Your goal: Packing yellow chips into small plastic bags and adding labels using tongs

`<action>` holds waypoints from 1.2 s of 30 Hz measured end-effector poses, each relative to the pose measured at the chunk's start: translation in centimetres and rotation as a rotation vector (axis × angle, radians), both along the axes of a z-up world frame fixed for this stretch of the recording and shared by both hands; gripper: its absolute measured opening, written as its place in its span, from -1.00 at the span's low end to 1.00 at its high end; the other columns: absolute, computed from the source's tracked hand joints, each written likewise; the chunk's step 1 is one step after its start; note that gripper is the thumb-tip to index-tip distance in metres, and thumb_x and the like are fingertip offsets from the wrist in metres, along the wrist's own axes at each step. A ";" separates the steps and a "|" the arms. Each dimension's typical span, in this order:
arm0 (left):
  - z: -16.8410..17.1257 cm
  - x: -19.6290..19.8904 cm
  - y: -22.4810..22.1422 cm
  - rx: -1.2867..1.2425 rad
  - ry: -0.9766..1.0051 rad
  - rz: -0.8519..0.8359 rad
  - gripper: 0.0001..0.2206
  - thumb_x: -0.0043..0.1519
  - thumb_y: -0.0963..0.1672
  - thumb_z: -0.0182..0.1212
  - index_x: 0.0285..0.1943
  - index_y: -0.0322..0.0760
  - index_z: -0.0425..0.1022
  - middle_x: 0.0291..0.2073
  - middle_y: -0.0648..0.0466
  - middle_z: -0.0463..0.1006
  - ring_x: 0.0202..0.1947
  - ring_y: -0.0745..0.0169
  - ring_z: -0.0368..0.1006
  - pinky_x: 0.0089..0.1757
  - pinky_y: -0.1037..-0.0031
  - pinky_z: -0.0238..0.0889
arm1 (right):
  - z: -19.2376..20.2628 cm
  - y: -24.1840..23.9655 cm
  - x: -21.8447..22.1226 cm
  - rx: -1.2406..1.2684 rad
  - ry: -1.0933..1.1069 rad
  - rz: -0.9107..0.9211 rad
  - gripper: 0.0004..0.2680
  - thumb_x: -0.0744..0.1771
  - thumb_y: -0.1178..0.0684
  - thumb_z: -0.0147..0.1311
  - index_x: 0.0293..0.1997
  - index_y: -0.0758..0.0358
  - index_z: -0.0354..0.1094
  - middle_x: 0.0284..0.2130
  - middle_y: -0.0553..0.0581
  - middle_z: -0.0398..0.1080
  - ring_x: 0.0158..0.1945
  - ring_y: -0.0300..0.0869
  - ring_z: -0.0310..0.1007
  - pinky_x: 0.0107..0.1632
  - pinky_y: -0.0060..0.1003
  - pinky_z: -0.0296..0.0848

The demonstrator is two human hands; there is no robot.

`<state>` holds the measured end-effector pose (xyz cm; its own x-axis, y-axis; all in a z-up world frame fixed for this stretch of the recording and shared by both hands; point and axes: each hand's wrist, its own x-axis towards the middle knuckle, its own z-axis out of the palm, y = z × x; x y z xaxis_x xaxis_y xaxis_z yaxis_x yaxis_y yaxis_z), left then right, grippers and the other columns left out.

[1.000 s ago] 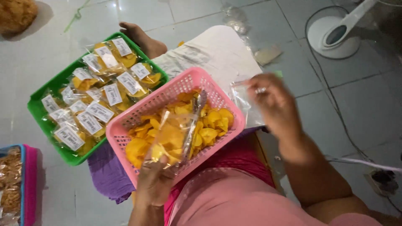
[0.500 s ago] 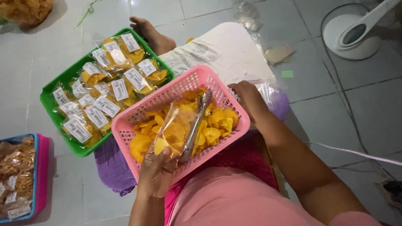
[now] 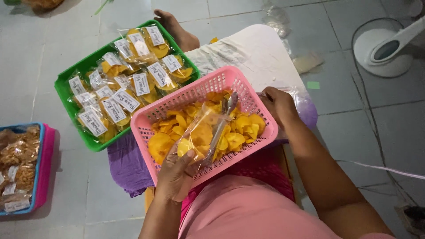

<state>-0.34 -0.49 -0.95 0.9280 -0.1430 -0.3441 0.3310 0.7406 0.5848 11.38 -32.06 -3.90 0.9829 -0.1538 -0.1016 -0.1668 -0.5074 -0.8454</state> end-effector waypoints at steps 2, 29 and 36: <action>0.4 0.0 -0.1 0.014 -0.016 -0.006 -0.49 0.19 -0.30 0.23 0.39 -0.44 0.33 -0.07 -0.16 0.59 -0.23 0.14 0.56 -0.15 0.34 0.45 | -3.1 -1.7 1.1 -0.124 -0.167 0.081 -0.93 0.34 0.18 0.12 -0.24 0.38 0.41 -0.39 0.11 0.34 -0.33 -0.17 0.29 -0.25 -0.30 0.32; 0.7 0.1 -0.7 0.205 0.027 0.029 -0.46 0.14 -0.22 0.35 0.37 -0.31 0.42 -0.06 -0.12 0.63 -0.11 -0.02 0.62 -0.12 0.26 0.54 | -2.0 -1.8 -0.5 -0.320 0.072 0.152 -0.80 0.42 0.01 -0.04 0.14 0.12 0.40 -0.15 0.34 0.55 -0.02 0.18 0.53 0.10 0.07 0.45; 0.1 0.1 -0.6 0.193 0.018 0.046 -0.45 0.12 -0.23 0.37 0.36 -0.36 0.43 -0.09 -0.16 0.63 -0.12 -0.03 0.63 -0.09 0.21 0.54 | -3.2 -1.9 0.4 -0.228 -0.059 0.048 -0.81 0.34 0.06 0.12 0.02 0.16 0.53 -0.33 0.24 0.48 -0.21 0.01 0.50 -0.06 -0.10 0.48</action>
<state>-0.20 -1.07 -0.89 0.9253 -0.0302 -0.3781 0.3114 0.6297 0.7117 11.76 -33.99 -7.11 0.9928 -0.1190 -0.0115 -0.0913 -0.6927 -0.7155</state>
